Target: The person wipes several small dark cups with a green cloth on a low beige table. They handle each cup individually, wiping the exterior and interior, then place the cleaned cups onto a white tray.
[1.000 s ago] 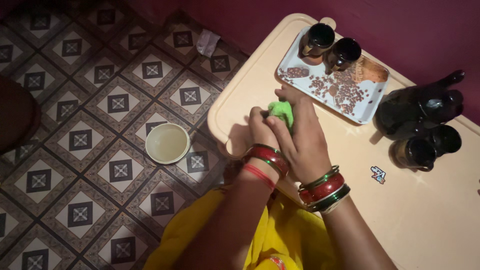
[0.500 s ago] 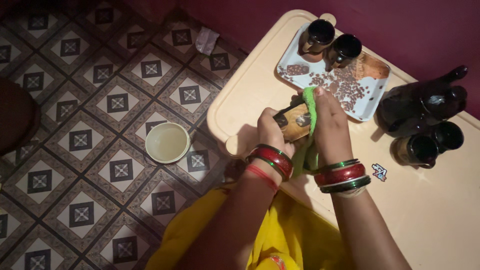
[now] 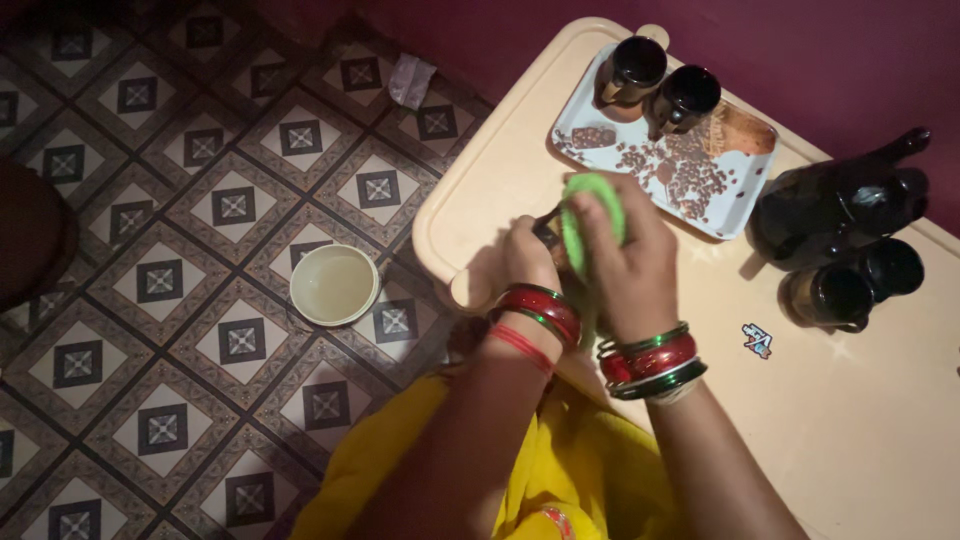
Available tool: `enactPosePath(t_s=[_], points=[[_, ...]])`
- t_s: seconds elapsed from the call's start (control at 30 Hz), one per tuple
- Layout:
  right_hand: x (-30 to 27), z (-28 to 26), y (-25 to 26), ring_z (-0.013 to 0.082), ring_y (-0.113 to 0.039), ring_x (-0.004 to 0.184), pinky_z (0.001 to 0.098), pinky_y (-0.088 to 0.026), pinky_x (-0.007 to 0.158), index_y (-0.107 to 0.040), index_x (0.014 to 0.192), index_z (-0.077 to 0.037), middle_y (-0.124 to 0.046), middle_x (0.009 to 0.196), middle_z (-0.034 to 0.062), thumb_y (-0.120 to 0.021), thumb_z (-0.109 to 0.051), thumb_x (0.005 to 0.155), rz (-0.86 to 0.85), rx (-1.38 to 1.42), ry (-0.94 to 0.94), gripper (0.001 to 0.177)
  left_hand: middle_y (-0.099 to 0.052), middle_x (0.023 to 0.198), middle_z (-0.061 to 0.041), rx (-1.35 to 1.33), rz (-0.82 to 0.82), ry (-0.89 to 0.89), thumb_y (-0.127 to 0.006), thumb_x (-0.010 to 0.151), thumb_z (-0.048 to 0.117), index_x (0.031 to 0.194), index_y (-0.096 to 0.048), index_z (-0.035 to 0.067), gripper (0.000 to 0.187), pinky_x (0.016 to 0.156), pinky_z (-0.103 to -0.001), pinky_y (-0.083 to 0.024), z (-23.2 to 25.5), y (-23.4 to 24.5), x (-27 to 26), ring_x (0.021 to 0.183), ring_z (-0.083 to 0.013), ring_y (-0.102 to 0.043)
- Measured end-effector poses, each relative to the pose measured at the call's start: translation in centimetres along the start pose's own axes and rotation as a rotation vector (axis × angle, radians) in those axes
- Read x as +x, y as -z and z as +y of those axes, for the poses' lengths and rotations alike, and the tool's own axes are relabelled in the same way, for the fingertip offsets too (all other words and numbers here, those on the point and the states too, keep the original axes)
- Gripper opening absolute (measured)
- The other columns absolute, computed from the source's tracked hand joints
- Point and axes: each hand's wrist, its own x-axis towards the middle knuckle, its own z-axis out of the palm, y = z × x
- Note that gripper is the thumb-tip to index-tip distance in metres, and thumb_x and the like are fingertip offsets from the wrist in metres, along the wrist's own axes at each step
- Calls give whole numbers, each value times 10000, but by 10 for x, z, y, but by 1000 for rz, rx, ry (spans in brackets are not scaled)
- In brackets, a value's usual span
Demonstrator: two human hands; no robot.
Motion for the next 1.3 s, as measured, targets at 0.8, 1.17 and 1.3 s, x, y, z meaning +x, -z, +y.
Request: enactPosePath(t_s=[0.8,1.17,1.3], points=[[28,75,56,187,-733,887,331,-624,795,-639,1205,-14,-736,1030,85,-760,-111,904,447,585,-419,339,-671,1164,-168,-19,-63,364,-630,862,414,1213,-587,103,470,832,-524,-597,36,-35,-50,1055,-348,-672],[18,55,44,185,-683,1024,323,-588,905,-611,1270,-4,-687,1143,97,-599,-250,997,366,738,-304,368,-639,1134,-107,125,9,263,-727,732,618,1310,-550,237,714,839,-449,-582,54,-54,-79,995,-281,-663],[11,49,46,163,-684,1001,300,-571,892,-591,1261,-83,-696,1135,81,-637,-194,954,333,607,-304,330,-680,1082,-104,180,-53,249,-703,773,632,1241,-606,132,691,794,-434,-583,50,-50,-74,968,-265,-668]])
